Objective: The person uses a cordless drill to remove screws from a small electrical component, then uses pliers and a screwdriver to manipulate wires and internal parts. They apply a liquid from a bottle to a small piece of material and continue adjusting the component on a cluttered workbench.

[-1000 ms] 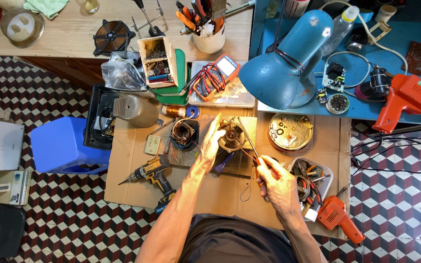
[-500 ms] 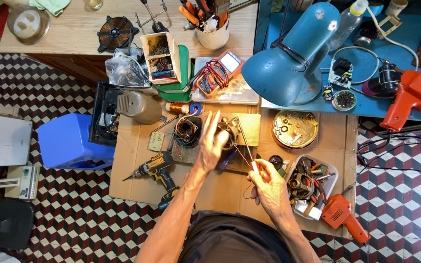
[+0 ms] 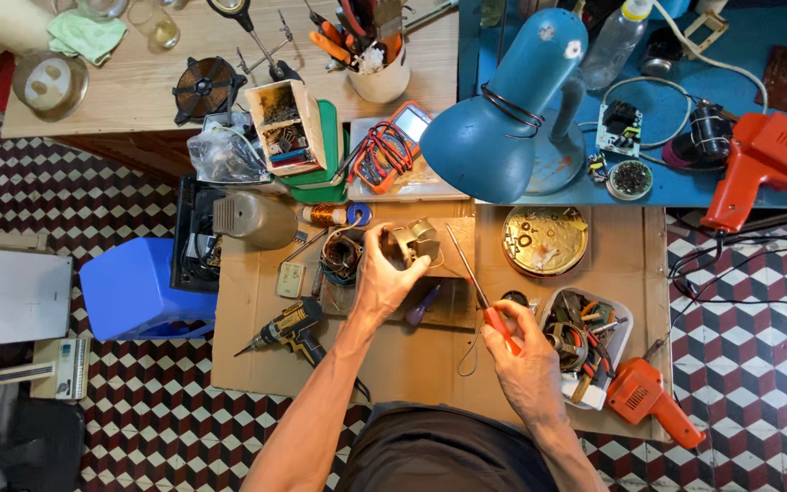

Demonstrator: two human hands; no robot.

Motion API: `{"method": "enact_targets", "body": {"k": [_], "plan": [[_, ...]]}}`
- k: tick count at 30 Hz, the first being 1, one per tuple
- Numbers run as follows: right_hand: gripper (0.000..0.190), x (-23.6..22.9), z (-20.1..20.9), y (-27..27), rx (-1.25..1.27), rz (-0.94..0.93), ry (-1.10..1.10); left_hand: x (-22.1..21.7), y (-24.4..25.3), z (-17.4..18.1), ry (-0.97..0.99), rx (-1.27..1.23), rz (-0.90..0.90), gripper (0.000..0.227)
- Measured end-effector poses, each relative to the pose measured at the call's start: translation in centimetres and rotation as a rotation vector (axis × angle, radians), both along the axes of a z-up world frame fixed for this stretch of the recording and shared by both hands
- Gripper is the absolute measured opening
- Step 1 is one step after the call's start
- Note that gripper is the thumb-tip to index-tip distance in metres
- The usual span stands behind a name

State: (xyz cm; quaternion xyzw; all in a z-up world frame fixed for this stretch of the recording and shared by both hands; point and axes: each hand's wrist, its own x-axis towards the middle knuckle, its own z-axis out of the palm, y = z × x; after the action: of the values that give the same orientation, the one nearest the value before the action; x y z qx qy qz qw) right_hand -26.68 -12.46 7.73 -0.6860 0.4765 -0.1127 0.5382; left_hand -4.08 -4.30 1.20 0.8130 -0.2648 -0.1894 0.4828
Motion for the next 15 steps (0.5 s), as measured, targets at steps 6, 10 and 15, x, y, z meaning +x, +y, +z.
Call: {"method": "enact_targets", "body": {"k": [6, 10, 15], "plan": [[0.026, 1.0, 1.3, -0.7, -0.294, 0.124, -0.117, -0.9, 1.1, -1.2, 0.199, -0.192, 0.049, 0.079], [0.030, 1.7, 1.9, -0.4, -0.345, 0.201, -0.057, -1.2, 2.0, 0.6, 0.069, -0.191, -0.044, 0.094], [0.029, 2.2, 2.0, 0.1, -0.293, 0.224, 0.042, -0.6, 1.9, 1.4, -0.122, 0.043, -0.084, 0.077]]}}
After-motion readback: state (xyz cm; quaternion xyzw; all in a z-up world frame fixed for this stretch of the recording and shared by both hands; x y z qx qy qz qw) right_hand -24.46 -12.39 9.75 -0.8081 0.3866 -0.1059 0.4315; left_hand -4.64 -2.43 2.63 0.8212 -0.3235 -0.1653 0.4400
